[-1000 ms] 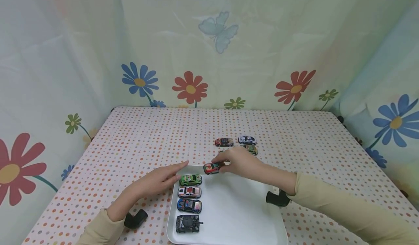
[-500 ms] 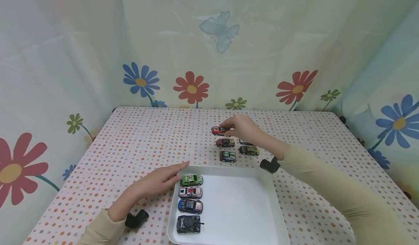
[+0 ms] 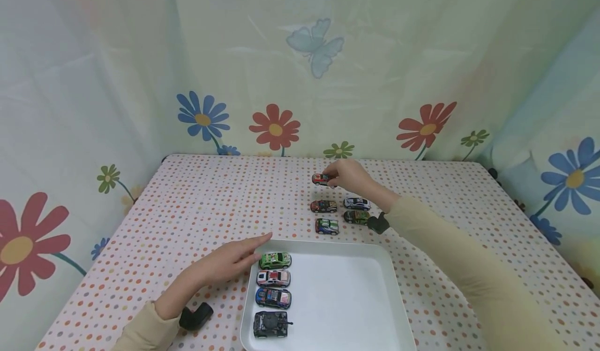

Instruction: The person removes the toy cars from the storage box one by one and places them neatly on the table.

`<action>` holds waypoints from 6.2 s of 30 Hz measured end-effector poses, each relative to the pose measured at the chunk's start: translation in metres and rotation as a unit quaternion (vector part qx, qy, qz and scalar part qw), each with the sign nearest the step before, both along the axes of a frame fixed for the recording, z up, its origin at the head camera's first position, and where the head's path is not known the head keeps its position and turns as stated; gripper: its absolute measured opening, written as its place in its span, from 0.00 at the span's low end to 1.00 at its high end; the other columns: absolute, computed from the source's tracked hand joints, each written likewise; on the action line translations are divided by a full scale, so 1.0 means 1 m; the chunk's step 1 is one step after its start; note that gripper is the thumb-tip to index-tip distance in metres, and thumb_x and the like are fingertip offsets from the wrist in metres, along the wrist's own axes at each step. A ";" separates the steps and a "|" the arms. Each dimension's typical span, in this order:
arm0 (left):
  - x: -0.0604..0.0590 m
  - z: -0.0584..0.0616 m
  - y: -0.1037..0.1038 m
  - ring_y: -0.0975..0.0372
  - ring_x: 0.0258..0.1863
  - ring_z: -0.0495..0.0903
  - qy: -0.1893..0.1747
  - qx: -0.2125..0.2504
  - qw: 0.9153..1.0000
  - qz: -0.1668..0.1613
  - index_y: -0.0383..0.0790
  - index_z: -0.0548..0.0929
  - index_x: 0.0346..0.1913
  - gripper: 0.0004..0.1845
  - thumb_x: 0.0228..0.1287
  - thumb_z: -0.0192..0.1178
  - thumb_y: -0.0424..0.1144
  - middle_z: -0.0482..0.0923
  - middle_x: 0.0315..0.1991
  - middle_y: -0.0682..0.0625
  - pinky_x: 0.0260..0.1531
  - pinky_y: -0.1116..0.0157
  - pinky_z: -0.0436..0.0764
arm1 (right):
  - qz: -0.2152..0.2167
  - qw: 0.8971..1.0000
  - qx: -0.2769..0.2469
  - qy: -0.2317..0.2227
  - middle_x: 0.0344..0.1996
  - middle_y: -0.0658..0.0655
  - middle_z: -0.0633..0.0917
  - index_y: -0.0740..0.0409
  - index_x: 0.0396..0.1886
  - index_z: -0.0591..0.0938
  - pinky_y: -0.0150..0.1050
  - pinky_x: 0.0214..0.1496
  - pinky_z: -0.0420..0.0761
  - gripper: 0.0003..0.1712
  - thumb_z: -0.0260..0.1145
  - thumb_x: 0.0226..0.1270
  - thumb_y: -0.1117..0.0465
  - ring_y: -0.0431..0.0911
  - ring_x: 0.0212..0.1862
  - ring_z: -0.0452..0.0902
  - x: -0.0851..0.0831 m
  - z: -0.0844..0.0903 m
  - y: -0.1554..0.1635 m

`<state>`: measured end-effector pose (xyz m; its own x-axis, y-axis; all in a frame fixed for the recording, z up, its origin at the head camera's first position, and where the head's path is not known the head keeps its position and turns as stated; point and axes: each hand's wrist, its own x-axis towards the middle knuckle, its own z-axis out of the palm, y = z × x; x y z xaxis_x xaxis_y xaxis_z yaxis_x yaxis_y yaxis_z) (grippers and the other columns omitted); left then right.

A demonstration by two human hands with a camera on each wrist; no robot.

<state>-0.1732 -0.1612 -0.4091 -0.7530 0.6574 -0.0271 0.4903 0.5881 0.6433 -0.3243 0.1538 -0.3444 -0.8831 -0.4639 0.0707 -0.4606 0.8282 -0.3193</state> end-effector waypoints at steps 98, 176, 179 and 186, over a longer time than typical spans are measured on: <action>0.012 0.023 0.007 0.55 0.68 0.55 0.067 -0.019 0.997 0.024 0.50 0.50 0.74 0.35 0.70 0.53 0.48 0.51 0.72 0.51 0.62 0.52 0.61 | 0.109 0.970 -0.073 -0.206 0.72 0.66 0.42 0.53 0.75 0.37 0.40 0.64 0.62 0.74 0.74 0.37 0.38 0.59 0.68 0.46 0.203 -0.037 0.124; 0.002 0.063 0.026 0.60 0.43 0.78 0.191 -0.034 0.979 0.063 0.37 0.82 0.50 0.23 0.52 0.71 0.41 0.79 0.43 0.51 0.42 0.61 0.80 | 0.132 0.960 -0.131 -0.211 0.72 0.64 0.36 0.52 0.75 0.40 0.41 0.62 0.65 0.67 0.75 0.45 0.50 0.62 0.68 0.42 0.202 -0.047 0.127; -0.020 0.062 0.022 0.59 0.41 0.78 0.186 -0.022 0.980 0.066 0.36 0.82 0.49 0.22 0.52 0.71 0.40 0.79 0.41 0.51 0.41 0.59 0.80 | 0.136 0.960 -0.130 -0.207 0.72 0.65 0.36 0.53 0.75 0.40 0.42 0.62 0.66 0.67 0.75 0.44 0.50 0.62 0.67 0.42 0.202 -0.047 0.127; -0.063 0.063 0.021 0.55 0.40 0.78 0.178 -0.007 0.982 0.065 0.33 0.82 0.49 0.21 0.52 0.71 0.38 0.79 0.39 0.49 0.39 0.55 0.78 | 0.139 0.964 -0.125 -0.191 0.72 0.65 0.38 0.54 0.75 0.41 0.42 0.61 0.68 0.68 0.76 0.43 0.50 0.61 0.67 0.44 0.202 -0.050 0.127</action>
<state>-0.2365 -0.1399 -0.3463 -0.7936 0.5572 0.2443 0.6032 0.6680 0.4357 -0.1227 0.2812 -0.3944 -0.7111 -0.6965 -0.0957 -0.4623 0.5658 -0.6827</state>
